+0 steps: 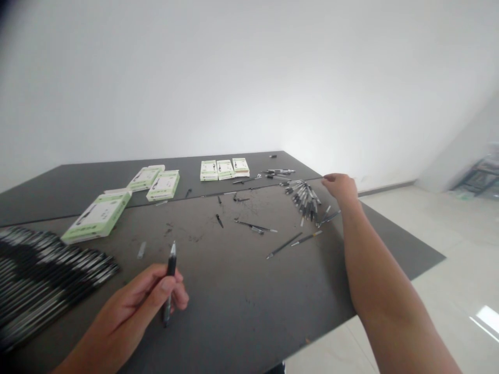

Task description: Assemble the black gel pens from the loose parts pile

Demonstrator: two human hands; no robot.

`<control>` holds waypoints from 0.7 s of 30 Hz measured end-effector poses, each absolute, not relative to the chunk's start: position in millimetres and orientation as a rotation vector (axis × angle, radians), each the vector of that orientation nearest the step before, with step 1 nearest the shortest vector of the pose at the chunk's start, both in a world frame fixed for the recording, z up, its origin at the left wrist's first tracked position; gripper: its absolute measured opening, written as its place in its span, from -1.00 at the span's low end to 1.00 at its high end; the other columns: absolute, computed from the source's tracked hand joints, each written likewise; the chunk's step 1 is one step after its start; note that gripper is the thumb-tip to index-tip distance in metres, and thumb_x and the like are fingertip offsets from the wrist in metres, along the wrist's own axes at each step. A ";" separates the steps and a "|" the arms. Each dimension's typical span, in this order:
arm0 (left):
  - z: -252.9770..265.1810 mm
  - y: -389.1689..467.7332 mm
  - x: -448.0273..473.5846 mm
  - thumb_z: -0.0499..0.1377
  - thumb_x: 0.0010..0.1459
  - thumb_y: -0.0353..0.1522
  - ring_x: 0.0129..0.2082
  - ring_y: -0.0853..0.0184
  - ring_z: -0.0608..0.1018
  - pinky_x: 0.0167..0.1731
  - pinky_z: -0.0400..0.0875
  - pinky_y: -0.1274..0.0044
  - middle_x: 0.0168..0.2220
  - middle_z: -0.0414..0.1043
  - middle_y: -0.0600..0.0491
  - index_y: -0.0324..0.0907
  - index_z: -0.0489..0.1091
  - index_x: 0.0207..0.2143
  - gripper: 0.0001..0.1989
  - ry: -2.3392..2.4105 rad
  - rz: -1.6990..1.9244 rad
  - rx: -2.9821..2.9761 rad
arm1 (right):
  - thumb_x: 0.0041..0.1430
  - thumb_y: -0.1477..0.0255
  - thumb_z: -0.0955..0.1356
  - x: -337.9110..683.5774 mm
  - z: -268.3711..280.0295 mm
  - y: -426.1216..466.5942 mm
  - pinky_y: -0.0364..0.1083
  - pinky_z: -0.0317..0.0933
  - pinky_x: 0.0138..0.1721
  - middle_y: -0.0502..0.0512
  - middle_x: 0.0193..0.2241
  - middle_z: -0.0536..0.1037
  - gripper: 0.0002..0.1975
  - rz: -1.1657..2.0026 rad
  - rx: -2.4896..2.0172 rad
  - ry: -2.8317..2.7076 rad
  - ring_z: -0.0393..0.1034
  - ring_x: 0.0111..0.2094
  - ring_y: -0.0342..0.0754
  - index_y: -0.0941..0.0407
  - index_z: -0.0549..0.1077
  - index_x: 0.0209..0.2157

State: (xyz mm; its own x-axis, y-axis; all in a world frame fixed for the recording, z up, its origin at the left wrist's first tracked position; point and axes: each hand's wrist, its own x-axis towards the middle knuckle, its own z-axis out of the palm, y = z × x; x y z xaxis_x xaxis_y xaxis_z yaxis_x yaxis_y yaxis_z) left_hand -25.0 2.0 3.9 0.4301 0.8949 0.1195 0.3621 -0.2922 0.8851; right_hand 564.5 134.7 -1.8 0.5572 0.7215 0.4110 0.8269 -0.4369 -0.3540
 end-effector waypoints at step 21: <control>10.6 -2.3 -23.0 0.03 0.52 -0.15 -0.40 0.34 0.56 -0.30 0.38 0.52 -0.40 0.63 0.04 -0.18 0.49 -0.17 -0.64 0.957 0.782 1.884 | 0.17 0.01 0.45 580.7 10.9 158.2 0.16 0.27 -0.19 0.40 0.02 0.69 -0.47 -0.330 -2.441 -1.343 0.56 -0.17 0.27 -0.01 0.71 0.06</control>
